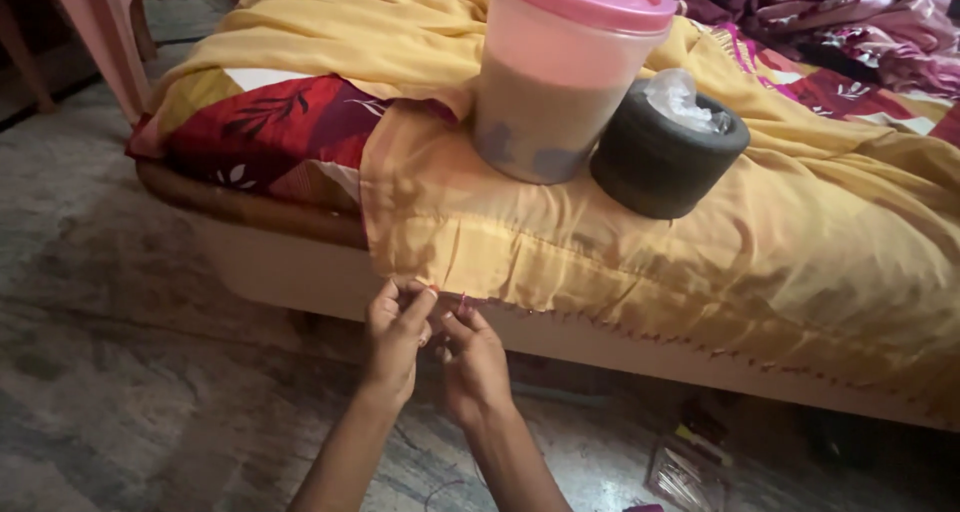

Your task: The recorder is sewing a pink thread into the edge of a yellow fabric using a needle and scissors.

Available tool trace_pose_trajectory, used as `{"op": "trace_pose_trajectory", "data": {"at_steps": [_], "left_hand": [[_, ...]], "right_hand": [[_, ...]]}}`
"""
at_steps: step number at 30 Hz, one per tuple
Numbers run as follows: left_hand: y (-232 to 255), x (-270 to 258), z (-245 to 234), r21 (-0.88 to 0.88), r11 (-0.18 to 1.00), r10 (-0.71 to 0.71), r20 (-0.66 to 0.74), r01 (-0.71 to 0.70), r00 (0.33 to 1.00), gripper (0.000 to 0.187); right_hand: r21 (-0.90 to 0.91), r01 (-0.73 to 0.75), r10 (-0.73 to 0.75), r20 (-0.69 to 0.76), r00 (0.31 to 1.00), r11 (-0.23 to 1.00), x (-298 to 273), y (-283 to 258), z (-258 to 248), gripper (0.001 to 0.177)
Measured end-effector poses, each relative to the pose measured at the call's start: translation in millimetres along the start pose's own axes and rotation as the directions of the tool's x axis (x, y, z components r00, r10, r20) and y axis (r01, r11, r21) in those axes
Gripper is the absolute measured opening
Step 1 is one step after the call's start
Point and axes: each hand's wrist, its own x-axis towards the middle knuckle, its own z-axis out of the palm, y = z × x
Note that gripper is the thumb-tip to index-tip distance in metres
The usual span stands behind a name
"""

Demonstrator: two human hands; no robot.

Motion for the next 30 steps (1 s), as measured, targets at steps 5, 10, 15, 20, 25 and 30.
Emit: {"op": "trace_pose_trajectory", "data": {"at_steps": [5,10,15,20,25,30], "left_hand": [[2.3,-1.5,0.0,-0.009,1.000,0.022,0.027,-0.021,0.999,0.009],[2.5,-3.1,2.8,0.000,1.000,0.012,0.017,-0.012,1.000,0.008],[8.4,-4.9,5.7,-0.015,1.000,0.020,0.022,-0.020,1.000,0.009],[6.5,-4.5,4.5,-0.019,1.000,0.008,0.023,-0.008,1.000,0.009],[6.5,-3.9,3.4,-0.038,0.999,0.004,0.030,-0.002,1.000,0.010],[8.3,-4.8,4.0,-0.017,1.000,-0.005,0.025,0.006,1.000,0.010]], "right_hand": [[-0.042,0.034,-0.033,0.030,0.999,0.999,-9.7,-8.7,17.1,0.019],[0.005,0.077,-0.078,0.090,0.993,0.997,-3.5,-1.1,3.5,0.014],[0.007,0.109,-0.109,0.101,0.989,0.994,-11.9,-10.6,19.5,0.016],[-0.052,0.073,-0.070,0.052,0.996,0.996,-16.0,-12.8,20.0,0.015],[-0.034,0.076,-0.072,0.106,0.992,0.997,-12.4,-11.6,18.6,0.017],[-0.020,0.065,-0.064,0.065,0.996,0.998,-9.8,-9.8,17.8,0.016]]}}
